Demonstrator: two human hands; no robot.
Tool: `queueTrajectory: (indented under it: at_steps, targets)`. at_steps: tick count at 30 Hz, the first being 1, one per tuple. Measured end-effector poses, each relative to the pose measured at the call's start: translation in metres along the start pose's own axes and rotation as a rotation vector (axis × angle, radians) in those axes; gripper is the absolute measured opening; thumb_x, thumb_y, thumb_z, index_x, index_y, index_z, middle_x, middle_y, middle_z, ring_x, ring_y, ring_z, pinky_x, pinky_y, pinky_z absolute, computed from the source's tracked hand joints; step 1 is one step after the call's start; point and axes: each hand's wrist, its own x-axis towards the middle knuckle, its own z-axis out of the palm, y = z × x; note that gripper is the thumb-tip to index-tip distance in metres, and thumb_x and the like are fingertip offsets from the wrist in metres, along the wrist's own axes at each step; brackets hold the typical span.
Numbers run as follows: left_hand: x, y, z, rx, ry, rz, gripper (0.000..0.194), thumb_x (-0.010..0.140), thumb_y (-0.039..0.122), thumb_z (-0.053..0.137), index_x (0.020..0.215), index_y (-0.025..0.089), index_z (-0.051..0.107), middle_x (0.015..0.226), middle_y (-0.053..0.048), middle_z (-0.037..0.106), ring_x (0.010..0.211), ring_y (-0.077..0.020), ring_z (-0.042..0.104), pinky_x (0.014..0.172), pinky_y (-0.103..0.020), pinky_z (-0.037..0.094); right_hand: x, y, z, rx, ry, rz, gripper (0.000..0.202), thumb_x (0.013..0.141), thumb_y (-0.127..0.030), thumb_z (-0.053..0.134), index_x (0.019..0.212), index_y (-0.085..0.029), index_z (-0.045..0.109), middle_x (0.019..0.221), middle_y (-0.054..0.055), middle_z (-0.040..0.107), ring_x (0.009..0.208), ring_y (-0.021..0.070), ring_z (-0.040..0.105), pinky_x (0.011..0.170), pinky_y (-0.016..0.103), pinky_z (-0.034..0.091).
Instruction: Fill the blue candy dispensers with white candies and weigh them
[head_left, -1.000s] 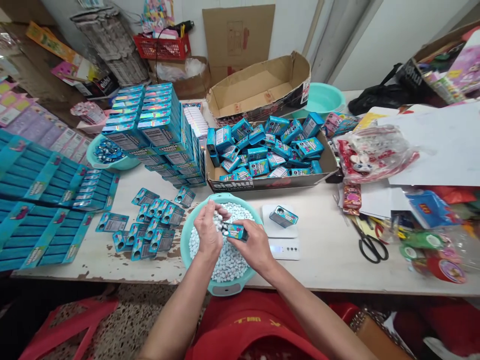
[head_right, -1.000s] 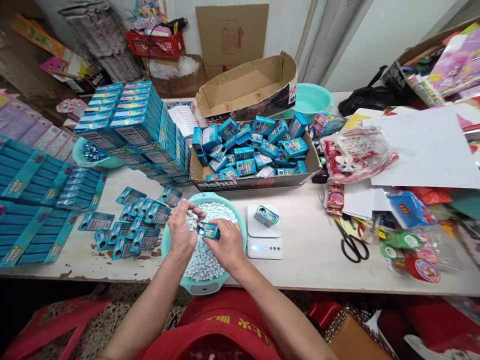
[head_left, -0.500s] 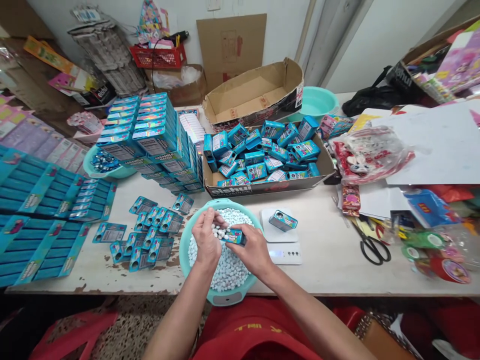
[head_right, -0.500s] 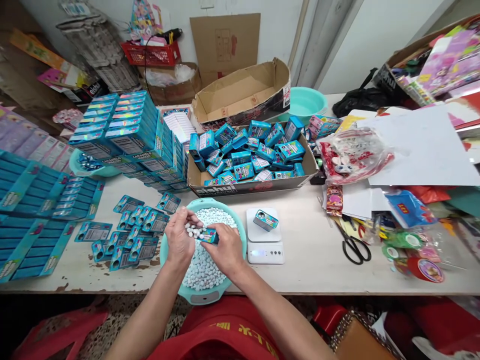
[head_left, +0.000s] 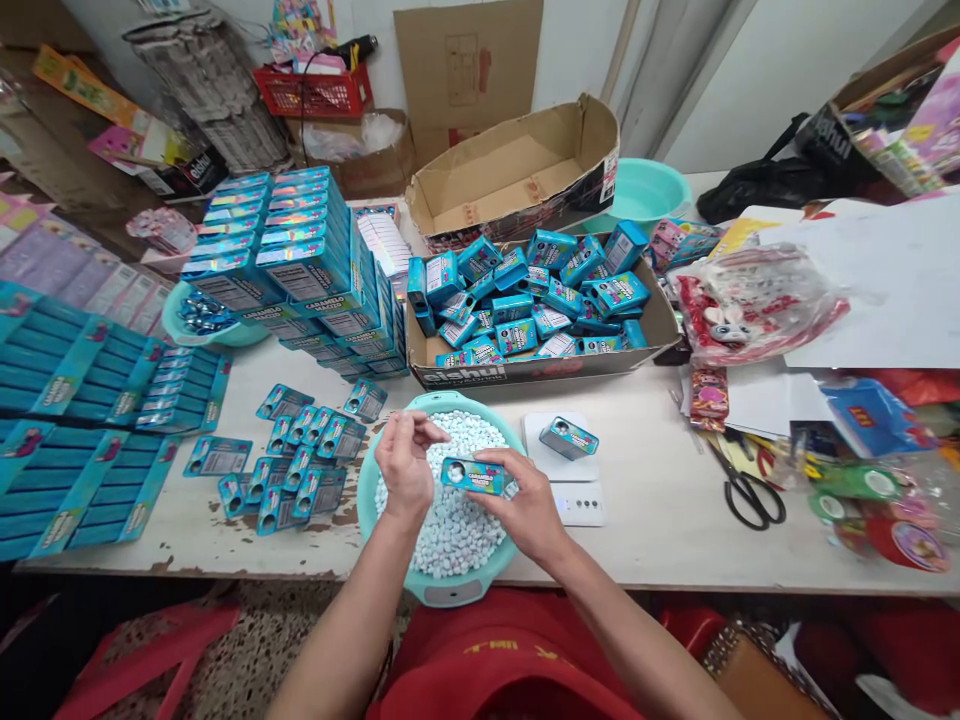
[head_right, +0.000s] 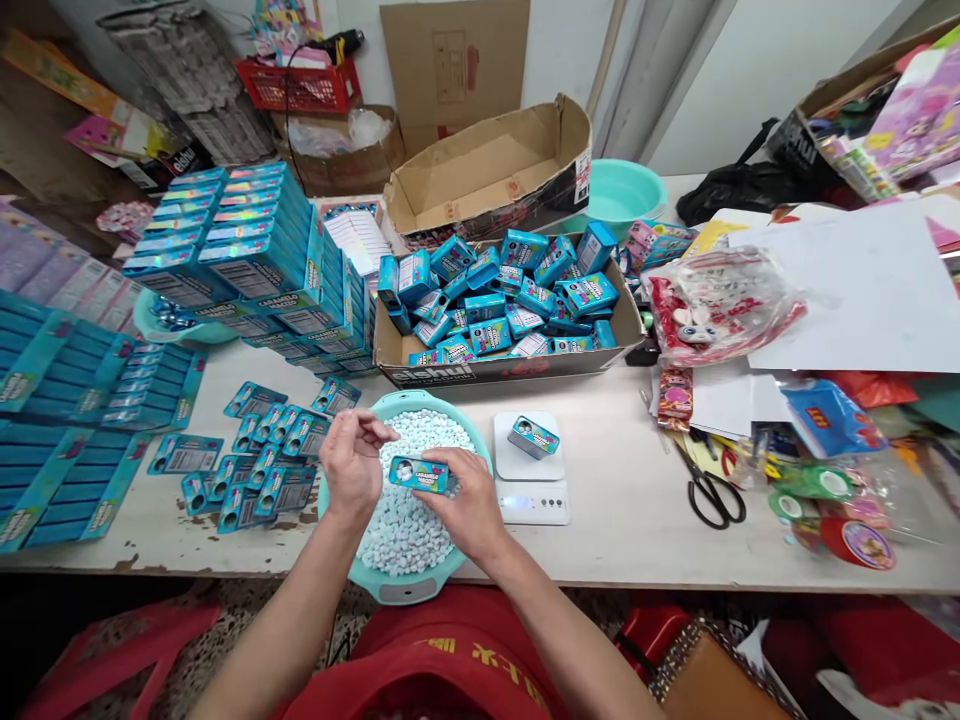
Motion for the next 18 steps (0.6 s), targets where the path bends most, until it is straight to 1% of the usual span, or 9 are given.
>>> queueTrajectory:
  at_steps: [2,4,6,8,11,13,15,16,18]
  targets:
    - [0.014,-0.027,-0.012,0.277,-0.02,0.02,0.031,0.084,0.046,0.045,0.078,0.019,0.057,0.066,-0.002,0.061,0.066,-0.0161,0.061,0.065,-0.03,0.049,-0.004,0.003,-0.005,0.068,0.021,0.036,0.032,0.067,-0.026,0.075,0.097,-0.023,0.065,0.101,0.004,0.068,0.098,0.0225,0.062,0.088,0.037,0.047]
    - [0.023,-0.058,-0.02,0.583,-0.163,0.041,0.028,0.083,0.044,0.047,0.077,0.02,0.06,0.081,-0.005,0.065,0.083,-0.0192,0.061,0.078,-0.034,0.048,-0.007,0.004,-0.009,0.125,0.038,0.077,0.032,0.066,-0.029,0.076,0.096,-0.022,0.065,0.1,0.004,0.068,0.096,0.0227,0.063,0.086,0.036,0.049]
    - [0.024,-0.082,-0.023,0.761,-0.316,0.072,0.021,0.079,0.04,0.054,0.081,0.021,0.063,0.095,-0.006,0.065,0.097,-0.0216,0.057,0.09,-0.037,0.042,-0.009,0.004,-0.013,0.167,0.046,0.105,0.034,0.065,-0.031,0.077,0.096,-0.022,0.065,0.1,0.004,0.068,0.097,0.0229,0.063,0.087,0.036,0.049]
    - [0.018,-0.096,-0.022,0.91,-0.42,0.107,0.019,0.078,0.037,0.057,0.086,0.021,0.064,0.103,-0.007,0.062,0.102,-0.0231,0.053,0.093,-0.039,0.039,-0.01,0.003,-0.016,0.205,0.068,0.128,0.036,0.064,-0.032,0.078,0.096,-0.022,0.065,0.101,0.004,0.068,0.096,0.0227,0.063,0.086,0.036,0.05]
    - [0.006,-0.099,-0.022,1.168,-0.542,0.095,0.014,0.078,0.032,0.055,0.083,0.021,0.062,0.097,-0.007,0.059,0.098,-0.0235,0.053,0.088,-0.038,0.039,-0.009,0.004,-0.02,0.219,0.105,0.158,0.038,0.064,-0.032,0.077,0.099,-0.022,0.064,0.1,0.004,0.068,0.094,0.0219,0.064,0.084,0.035,0.05]
    - [0.0,-0.095,-0.026,1.066,-0.473,-0.025,0.007,0.072,0.027,0.06,0.072,0.021,0.059,0.085,-0.005,0.058,0.09,-0.0219,0.054,0.083,-0.033,0.04,-0.007,0.004,-0.021,0.187,0.113,0.173,0.037,0.064,-0.031,0.077,0.098,-0.022,0.065,0.098,0.003,0.068,0.091,0.0214,0.064,0.082,0.034,0.05]
    - [-0.003,-0.092,-0.031,0.852,-0.32,-0.146,0.011,0.065,0.026,0.064,0.062,0.02,0.055,0.073,-0.002,0.056,0.081,-0.0197,0.054,0.077,-0.029,0.04,-0.005,0.004,-0.022,0.147,0.113,0.181,0.037,0.064,-0.031,0.077,0.098,-0.022,0.065,0.097,0.003,0.068,0.089,0.0213,0.064,0.081,0.034,0.05]
    - [-0.003,-0.09,-0.034,0.761,-0.252,-0.19,0.015,0.064,0.028,0.065,0.058,0.02,0.053,0.068,-0.001,0.054,0.077,-0.0185,0.054,0.073,-0.028,0.04,-0.005,0.004,-0.022,0.13,0.112,0.182,0.037,0.064,-0.032,0.077,0.098,-0.021,0.065,0.097,0.003,0.068,0.089,0.0215,0.064,0.081,0.034,0.05]
    - [-0.003,-0.084,-0.038,0.673,-0.171,-0.229,0.023,0.066,0.036,0.062,0.056,0.019,0.05,0.06,0.001,0.051,0.067,-0.0157,0.052,0.065,-0.026,0.04,-0.005,0.004,-0.021,0.096,0.109,0.182,0.037,0.064,-0.032,0.076,0.097,-0.021,0.064,0.097,0.004,0.068,0.09,0.0221,0.064,0.08,0.034,0.05]
